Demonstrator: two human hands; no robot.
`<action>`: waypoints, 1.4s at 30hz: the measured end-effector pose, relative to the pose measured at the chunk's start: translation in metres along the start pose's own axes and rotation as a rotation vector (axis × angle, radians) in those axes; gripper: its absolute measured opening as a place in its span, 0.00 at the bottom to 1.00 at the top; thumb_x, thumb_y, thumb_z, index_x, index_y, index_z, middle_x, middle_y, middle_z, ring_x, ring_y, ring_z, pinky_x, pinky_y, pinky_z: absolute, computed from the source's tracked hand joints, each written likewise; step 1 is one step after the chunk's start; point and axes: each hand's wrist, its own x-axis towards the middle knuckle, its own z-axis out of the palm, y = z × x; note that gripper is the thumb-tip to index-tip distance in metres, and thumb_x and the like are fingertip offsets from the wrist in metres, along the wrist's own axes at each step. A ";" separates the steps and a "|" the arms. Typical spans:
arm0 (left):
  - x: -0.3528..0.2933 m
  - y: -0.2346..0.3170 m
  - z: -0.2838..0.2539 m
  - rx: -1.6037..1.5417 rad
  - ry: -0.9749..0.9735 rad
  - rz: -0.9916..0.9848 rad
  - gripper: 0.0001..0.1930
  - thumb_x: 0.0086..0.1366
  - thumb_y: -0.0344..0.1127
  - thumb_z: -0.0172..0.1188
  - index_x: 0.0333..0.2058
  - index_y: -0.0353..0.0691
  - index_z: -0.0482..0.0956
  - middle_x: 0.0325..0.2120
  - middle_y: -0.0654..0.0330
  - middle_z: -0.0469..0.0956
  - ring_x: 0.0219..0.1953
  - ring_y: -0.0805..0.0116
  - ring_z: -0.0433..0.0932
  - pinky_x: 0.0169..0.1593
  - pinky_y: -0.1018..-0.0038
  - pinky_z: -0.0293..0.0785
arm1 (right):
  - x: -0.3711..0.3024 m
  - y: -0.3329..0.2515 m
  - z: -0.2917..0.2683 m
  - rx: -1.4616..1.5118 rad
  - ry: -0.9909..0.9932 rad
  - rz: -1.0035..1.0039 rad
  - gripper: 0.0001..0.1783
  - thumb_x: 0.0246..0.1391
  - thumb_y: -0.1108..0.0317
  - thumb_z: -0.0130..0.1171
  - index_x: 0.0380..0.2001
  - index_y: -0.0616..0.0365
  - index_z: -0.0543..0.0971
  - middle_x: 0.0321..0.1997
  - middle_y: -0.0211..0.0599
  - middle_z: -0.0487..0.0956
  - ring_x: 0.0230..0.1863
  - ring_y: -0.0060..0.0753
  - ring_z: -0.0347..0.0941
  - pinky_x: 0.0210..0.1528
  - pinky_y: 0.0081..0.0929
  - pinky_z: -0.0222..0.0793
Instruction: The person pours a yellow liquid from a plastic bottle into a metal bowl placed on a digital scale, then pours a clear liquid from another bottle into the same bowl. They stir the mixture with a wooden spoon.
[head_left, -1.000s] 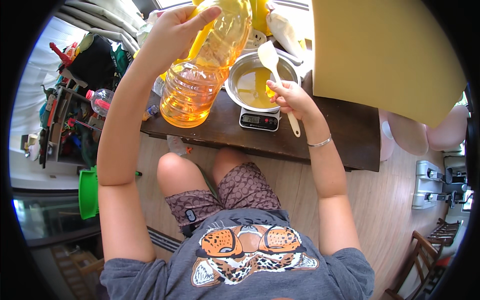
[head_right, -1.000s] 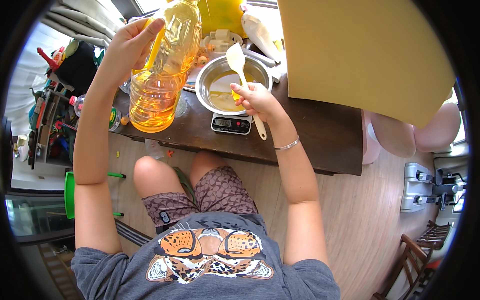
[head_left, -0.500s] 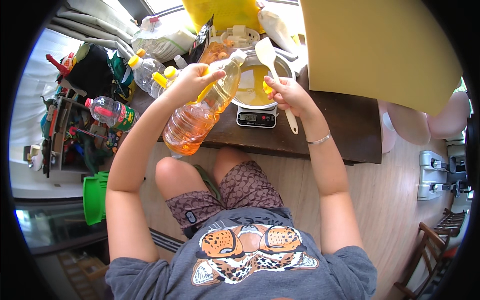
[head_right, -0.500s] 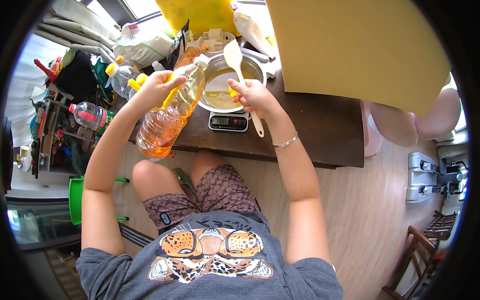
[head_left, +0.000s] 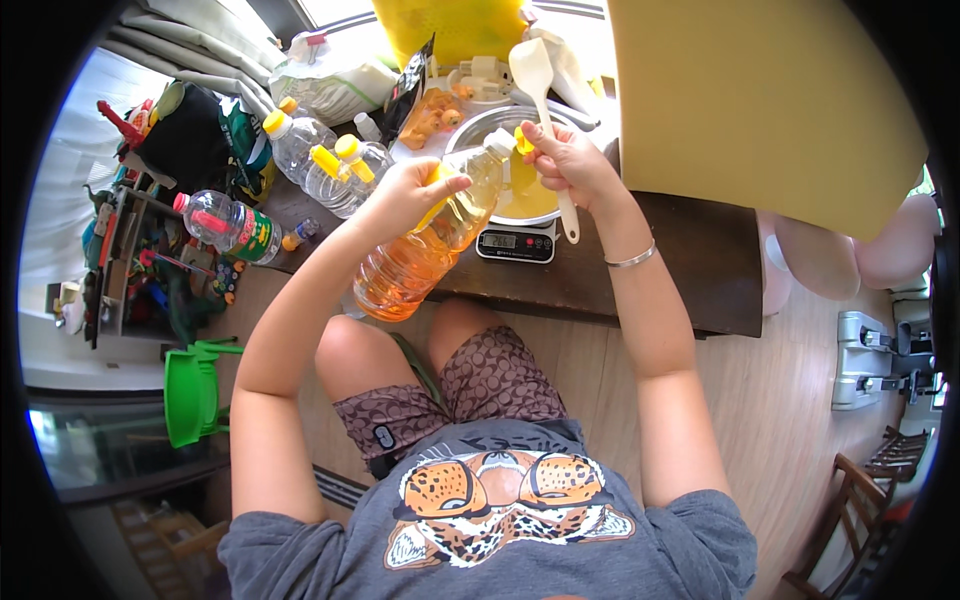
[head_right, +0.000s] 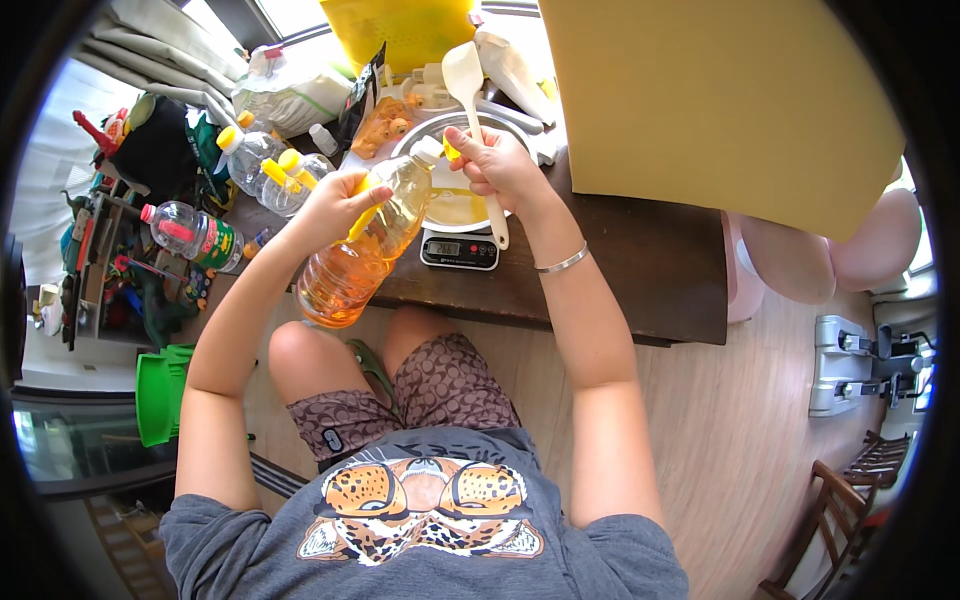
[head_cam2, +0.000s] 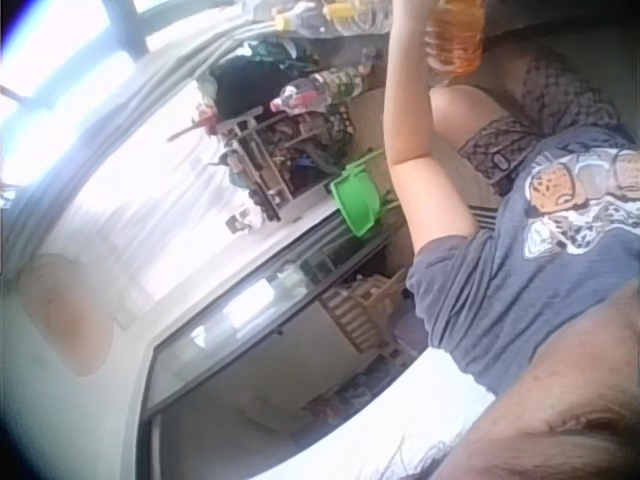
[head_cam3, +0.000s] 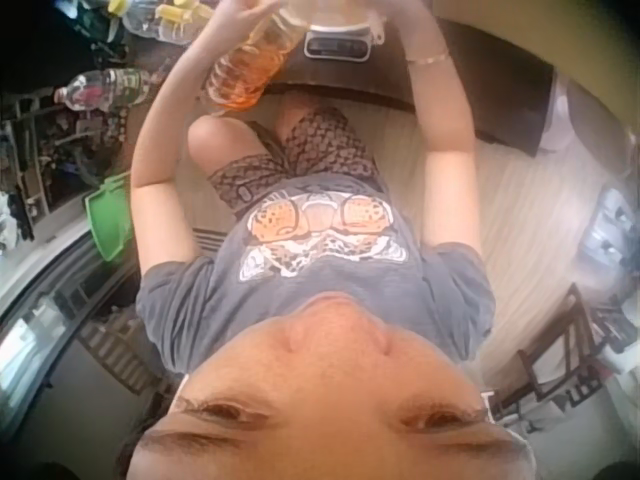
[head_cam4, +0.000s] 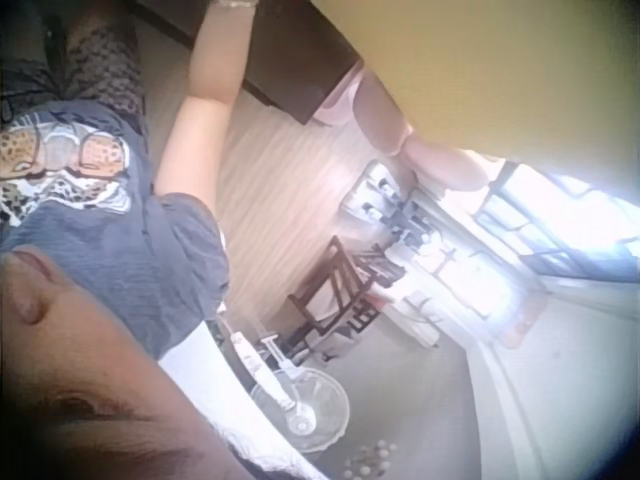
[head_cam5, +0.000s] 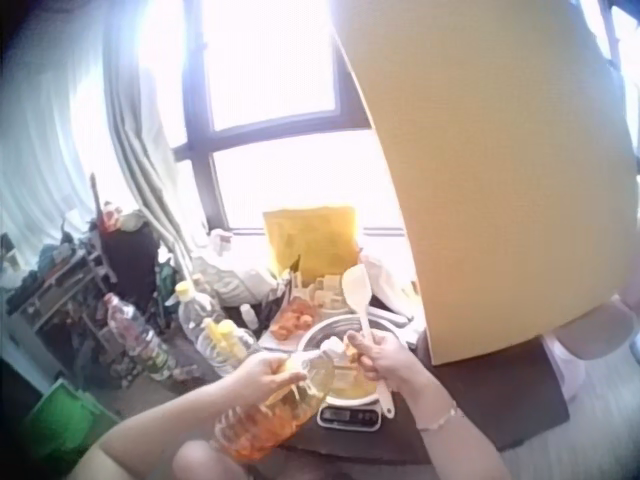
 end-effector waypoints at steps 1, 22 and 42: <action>0.002 -0.005 0.002 -0.036 -0.014 0.003 0.20 0.66 0.48 0.59 0.34 0.31 0.77 0.24 0.66 0.76 0.26 0.81 0.73 0.29 0.79 0.72 | 0.002 -0.004 0.001 -0.011 -0.030 -0.009 0.19 0.56 0.53 0.63 0.33 0.60 0.74 0.22 0.27 0.71 0.12 0.07 0.48 0.14 0.12 0.43; 0.030 -0.026 -0.005 0.016 -0.068 0.170 0.20 0.61 0.49 0.65 0.34 0.32 0.80 0.22 0.68 0.74 0.26 0.81 0.67 0.31 0.77 0.66 | -0.003 -0.055 0.012 -0.868 -0.051 -0.151 0.16 0.46 0.58 0.71 0.25 0.61 0.81 0.22 0.28 0.77 0.25 0.18 0.71 0.31 0.19 0.65; 0.010 -0.008 0.013 0.120 0.008 0.127 0.18 0.62 0.44 0.65 0.35 0.32 0.79 0.23 0.68 0.74 0.28 0.82 0.67 0.34 0.77 0.68 | -0.016 -0.041 0.012 -1.002 -0.049 -0.215 0.21 0.56 0.50 0.62 0.29 0.59 0.78 0.20 0.21 0.69 0.24 0.13 0.63 0.27 0.15 0.59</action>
